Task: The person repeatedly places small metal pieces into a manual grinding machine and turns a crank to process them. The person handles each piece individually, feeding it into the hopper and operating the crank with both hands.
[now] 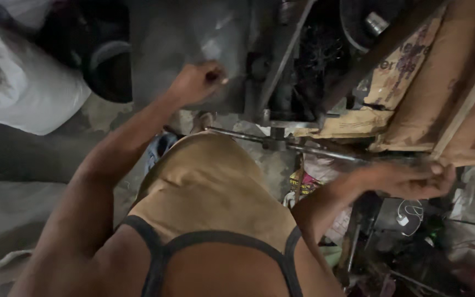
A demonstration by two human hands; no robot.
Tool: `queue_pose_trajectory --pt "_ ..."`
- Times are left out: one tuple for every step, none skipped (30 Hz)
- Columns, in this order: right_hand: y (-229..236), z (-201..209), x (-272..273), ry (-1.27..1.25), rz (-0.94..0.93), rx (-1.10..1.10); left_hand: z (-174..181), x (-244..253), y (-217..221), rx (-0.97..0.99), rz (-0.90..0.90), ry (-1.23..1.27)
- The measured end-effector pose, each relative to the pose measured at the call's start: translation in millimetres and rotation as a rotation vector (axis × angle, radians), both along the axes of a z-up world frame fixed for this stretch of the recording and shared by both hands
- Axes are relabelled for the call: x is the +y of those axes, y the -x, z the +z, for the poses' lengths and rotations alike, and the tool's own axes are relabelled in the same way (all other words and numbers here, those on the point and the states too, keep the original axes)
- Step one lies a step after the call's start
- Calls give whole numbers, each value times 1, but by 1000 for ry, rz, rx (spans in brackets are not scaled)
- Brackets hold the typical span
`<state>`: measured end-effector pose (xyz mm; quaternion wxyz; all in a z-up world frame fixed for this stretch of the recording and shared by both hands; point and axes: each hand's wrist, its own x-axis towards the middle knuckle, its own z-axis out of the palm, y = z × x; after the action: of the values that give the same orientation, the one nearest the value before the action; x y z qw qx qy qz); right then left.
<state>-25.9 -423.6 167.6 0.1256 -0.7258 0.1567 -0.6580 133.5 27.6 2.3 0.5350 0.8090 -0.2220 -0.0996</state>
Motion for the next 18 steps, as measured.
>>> queue_pose_trajectory --pt "-15 -5 13 65 -24 -46 -9 -17 -17 -74 -27 -32" --pt "-44 -20 25 -36 548 -110 -20 -40 -39 -74 -43 -54" --pt "-80 -43 35 -129 1121 -174 -30 -65 -61 -75 -61 -76" --pt "-103 -80 60 -65 790 14 -41 -90 -82 -309 38 -178" --pt "-149 -110 62 -66 646 193 -52 -112 -102 -543 138 -277" --pt "-188 -137 58 -137 638 332 -63 -130 -120 -444 167 -231" --pt "-225 -164 50 -241 691 481 -75 -146 -134 -339 201 -187" --pt "-259 -189 39 -355 745 605 -85 -160 -147 -235 234 -142" --pt "-289 -212 30 -433 800 688 -94 -173 -163 -134 268 -97" --pt "-306 -232 21 -508 849 747 -101 -183 -180 -34 302 -51" --pt "-320 -247 12 -551 891 790 -107 -192 -196 -28 295 -123" --pt "-330 -257 3 -557 882 835 -112 -201 -206 -23 288 -194" --pt "-333 -266 -2 -566 872 891 -119 -207 -209 -8 282 -265" --pt "-331 -271 -4 -574 862 945 -124 -213 -212 -10 308 -249" --pt "-329 -273 -1 -627 873 937 -128 -216 -215 -17 337 -234" --pt "-326 -271 4 -680 883 929 -131 -218 -218 -23 366 -219" --pt "-323 -266 10 -736 890 918 -132 -218 -219 -30 392 -206" --pt "-321 -258 17 -830 987 910 -134 -218 -220 -36 417 -193"
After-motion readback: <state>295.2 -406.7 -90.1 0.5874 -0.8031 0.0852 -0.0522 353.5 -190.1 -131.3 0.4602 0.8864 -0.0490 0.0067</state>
